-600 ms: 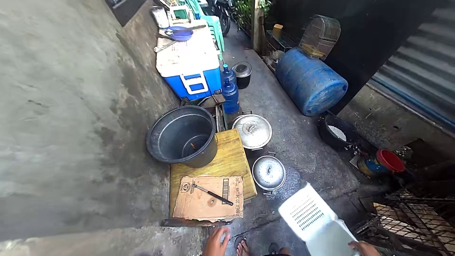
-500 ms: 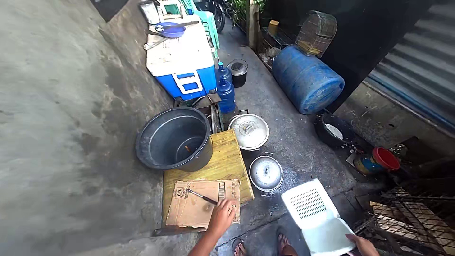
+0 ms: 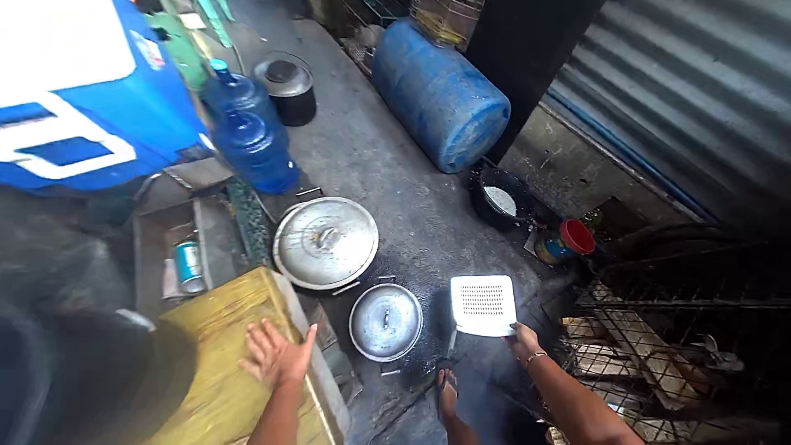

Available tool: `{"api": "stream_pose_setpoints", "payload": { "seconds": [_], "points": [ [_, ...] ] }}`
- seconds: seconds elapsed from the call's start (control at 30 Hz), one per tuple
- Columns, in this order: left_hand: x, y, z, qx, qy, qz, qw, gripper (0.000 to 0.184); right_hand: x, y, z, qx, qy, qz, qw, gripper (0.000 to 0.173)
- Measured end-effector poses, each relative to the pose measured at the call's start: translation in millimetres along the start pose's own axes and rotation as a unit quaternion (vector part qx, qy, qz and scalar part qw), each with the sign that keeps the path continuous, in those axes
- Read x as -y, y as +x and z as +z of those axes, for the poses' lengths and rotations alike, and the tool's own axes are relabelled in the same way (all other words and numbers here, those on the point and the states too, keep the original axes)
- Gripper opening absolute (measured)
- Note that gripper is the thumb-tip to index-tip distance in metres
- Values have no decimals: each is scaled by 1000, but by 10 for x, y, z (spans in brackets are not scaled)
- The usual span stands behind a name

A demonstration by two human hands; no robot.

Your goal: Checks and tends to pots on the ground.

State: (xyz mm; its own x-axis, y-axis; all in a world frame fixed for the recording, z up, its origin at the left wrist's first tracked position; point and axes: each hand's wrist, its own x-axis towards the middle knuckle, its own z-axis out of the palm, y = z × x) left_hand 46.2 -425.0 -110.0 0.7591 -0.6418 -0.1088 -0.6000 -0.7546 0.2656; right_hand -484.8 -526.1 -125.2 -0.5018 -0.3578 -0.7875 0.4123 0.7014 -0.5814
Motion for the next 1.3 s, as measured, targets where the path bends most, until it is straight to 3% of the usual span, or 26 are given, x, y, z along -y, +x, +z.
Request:
{"api": "stream_pose_setpoints", "payload": {
  "seconds": [0.27,0.4,0.5,0.6,0.7,0.8,0.87,0.97,1.07,1.3],
  "points": [
    [-21,28,23,-24,53,2,998,105,700,907,555,-36,65,-30,997,38],
    [-30,37,-12,-18,67,-12,997,103,781,1005,619,-84,121,-52,988,45],
    [13,34,-9,-21,74,-14,997,100,669,813,581,-45,3,-35,998,46],
    [36,40,-2,-16,69,-16,997,98,345,506,604,49,-150,16,987,45],
    [32,23,-61,-9,56,-9,998,97,-74,-174,690,182,-341,88,918,43],
    [37,17,-119,0,58,-15,998,97,-386,-915,820,313,-516,141,785,41],
    [37,27,-149,14,55,-18,998,96,-552,-1227,913,371,-570,154,717,40],
    [34,53,-120,17,46,-16,999,94,-641,-1424,1170,429,-607,139,654,41],
    [46,51,-95,15,43,-19,999,92,-523,-1536,1636,449,-636,63,625,39],
    [-10,99,-59,-2,22,-30,999,86,-231,-1502,3062,435,-619,-17,654,34]
  ]
}}
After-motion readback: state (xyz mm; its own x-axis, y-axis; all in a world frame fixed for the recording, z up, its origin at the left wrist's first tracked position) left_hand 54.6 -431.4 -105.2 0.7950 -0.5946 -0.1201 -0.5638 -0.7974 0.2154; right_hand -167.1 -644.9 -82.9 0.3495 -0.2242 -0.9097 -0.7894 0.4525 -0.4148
